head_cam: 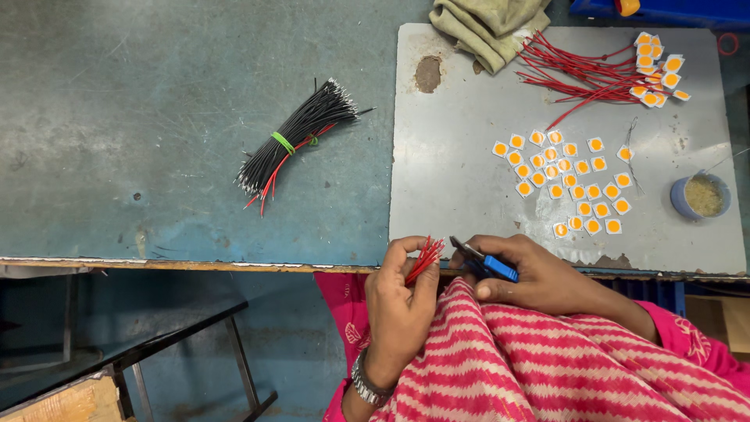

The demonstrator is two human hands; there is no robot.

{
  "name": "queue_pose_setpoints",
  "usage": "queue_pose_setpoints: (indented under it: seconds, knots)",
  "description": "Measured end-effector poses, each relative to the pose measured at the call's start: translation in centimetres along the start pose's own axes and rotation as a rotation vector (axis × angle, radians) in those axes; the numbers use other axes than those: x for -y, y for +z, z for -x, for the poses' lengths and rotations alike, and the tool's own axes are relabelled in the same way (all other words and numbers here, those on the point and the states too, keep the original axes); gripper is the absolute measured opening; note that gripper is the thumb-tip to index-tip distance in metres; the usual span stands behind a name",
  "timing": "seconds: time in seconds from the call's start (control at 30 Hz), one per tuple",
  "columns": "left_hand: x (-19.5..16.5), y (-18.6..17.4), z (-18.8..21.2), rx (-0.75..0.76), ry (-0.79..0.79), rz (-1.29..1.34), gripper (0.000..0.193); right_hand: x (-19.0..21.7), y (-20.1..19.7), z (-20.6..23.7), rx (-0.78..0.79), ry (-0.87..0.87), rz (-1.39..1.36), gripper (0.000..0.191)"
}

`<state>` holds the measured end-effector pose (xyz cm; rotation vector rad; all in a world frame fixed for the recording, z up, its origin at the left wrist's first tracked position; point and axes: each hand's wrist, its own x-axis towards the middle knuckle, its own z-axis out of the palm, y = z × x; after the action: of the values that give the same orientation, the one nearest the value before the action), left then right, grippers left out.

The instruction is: The person strips red wires with pliers, applies flux to the wire ends, and then solders the wires to small square LED modules on a workbench. The person uses a soldering iron and flux paste to attach the wires to the LED pads.

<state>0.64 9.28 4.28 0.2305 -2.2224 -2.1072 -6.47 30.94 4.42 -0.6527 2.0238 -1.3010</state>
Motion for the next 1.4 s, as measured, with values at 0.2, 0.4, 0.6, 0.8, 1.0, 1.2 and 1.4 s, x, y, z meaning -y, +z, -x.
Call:
queue_pose_setpoints:
  seconds: [0.2,0.4,0.6,0.8,1.0,1.2,1.4]
  knots:
    - [-2.3,-0.3,1.3,0.002,0.09,0.063,0.015,3.4,0.1,0.7,0.051,0.078,0.11,0.056]
    - [-2.7,-0.2,1.7,0.008,0.079,0.129,0.016,4.4,0.2,1.1,0.042,0.061,0.129,0.046]
    - [-3.5,-0.4,2.3,0.009,0.08,0.063,0.015,5.2,0.5,1.6,0.043,0.119,0.085,0.043]
    - [-3.6,-0.6,2.5,-0.011,0.174,-0.002,0.015,5.1,0.5,1.7,0.041,0.121,0.107,0.044]
    - [-3.7,-0.6,2.9,-0.016,0.145,-0.005,0.014,5.1,0.5,2.0,0.062,0.109,0.076,0.048]
    - [-3.8,-0.6,3.0,-0.025,0.165,-0.066,0.014,4.7,0.5,2.2,0.073,0.072,0.107,0.053]
    - [-3.9,-1.0,2.8,-0.014,0.193,-0.084,0.016,4.3,0.6,2.0,0.065,0.051,0.065,0.052]
